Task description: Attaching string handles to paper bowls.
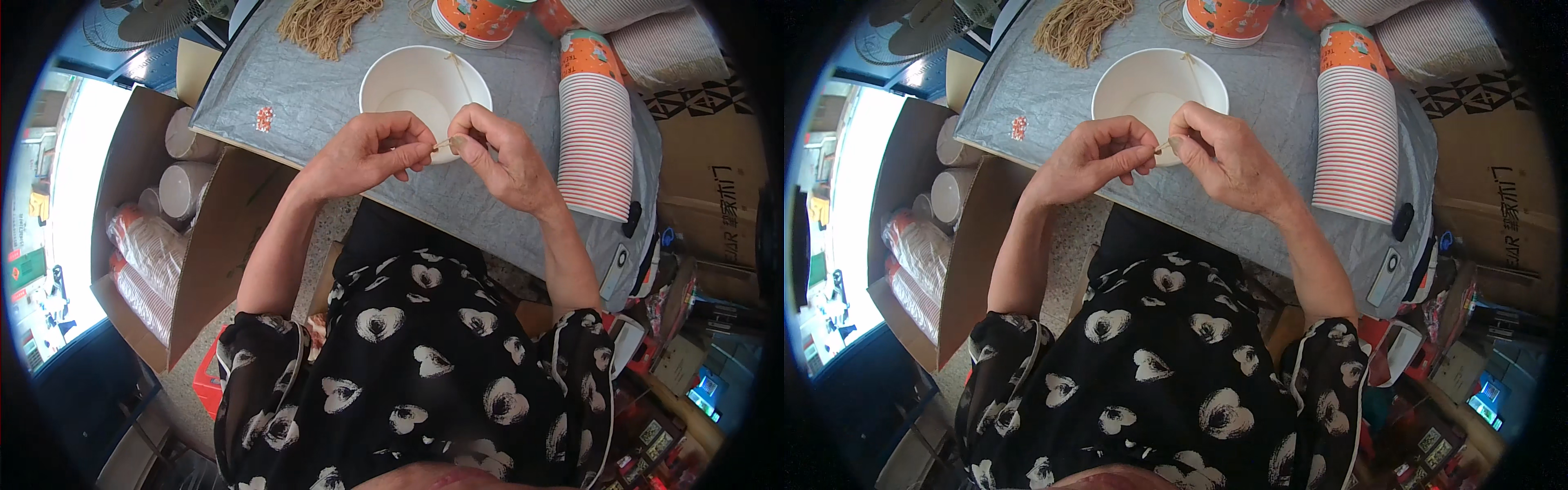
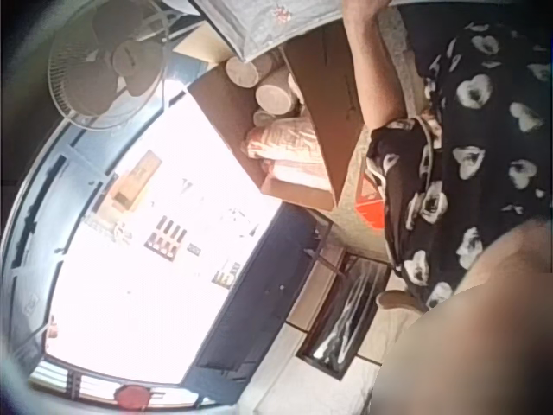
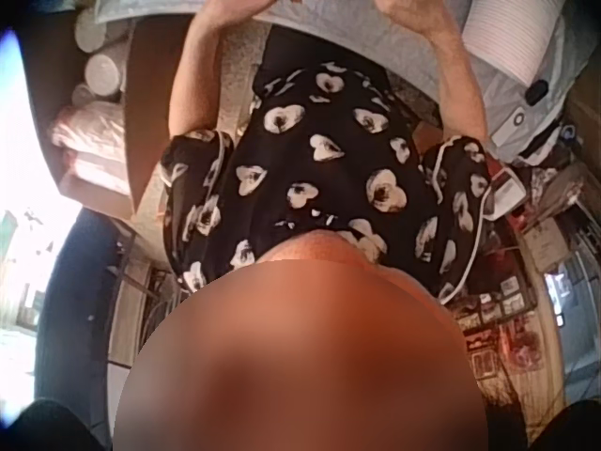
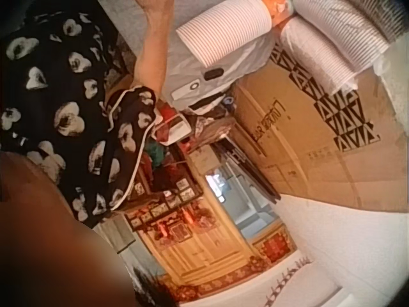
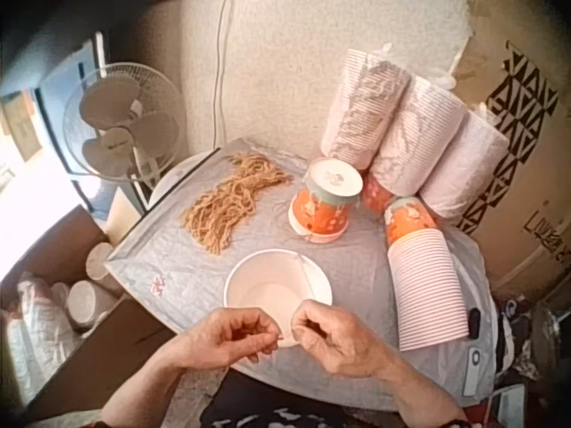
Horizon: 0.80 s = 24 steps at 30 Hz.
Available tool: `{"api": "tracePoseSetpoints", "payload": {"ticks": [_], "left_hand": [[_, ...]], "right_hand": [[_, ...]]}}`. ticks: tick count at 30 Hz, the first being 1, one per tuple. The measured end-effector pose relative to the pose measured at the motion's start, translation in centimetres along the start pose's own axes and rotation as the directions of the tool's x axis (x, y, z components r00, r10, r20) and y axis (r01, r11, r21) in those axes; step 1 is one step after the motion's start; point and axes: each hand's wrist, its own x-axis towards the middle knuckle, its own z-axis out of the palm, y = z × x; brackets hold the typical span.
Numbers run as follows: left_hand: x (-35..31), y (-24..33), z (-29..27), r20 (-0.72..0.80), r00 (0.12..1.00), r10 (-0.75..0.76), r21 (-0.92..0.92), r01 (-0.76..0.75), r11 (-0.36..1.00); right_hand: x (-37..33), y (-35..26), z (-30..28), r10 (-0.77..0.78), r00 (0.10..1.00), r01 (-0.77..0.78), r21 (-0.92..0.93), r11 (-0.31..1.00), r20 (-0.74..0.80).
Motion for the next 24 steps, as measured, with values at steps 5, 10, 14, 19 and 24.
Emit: {"api": "tracePoseSetpoints", "payload": {"ticks": [5, 10, 14, 19, 24], "left_hand": [[0.1, -0.4, 0.9, -0.143, 0.990, 0.015, 0.005, -0.015, 1.000], [0.3, -0.9, 2.3, -0.253, 0.966, 0.050, 0.058, -0.036, 0.998], [0.5, -1.6, 3.2, -0.352, 0.933, 0.075, 0.037, -0.066, 0.997], [0.9, -1.7, 3.5, -0.341, 0.933, 0.114, 0.054, -0.102, 0.993], [1.5, -2.3, 3.8, -0.327, 0.932, 0.156, 0.084, -0.136, 0.987]], "right_hand": [[-0.1, 0.8, 0.5, 0.089, 0.995, -0.082, 0.127, 0.989, -0.052], [0.3, 1.1, 0.8, 0.208, 0.972, -0.166, 0.314, 0.935, -0.106], [0.5, 1.5, 1.0, 0.229, 0.965, -0.164, 0.396, 0.903, -0.124], [0.3, 1.5, 0.4, 0.327, 0.940, -0.251, 0.460, 0.852, -0.093], [0.0, 2.4, -0.2, 0.363, 0.929, -0.275, 0.513, 0.813, -0.078]]}}
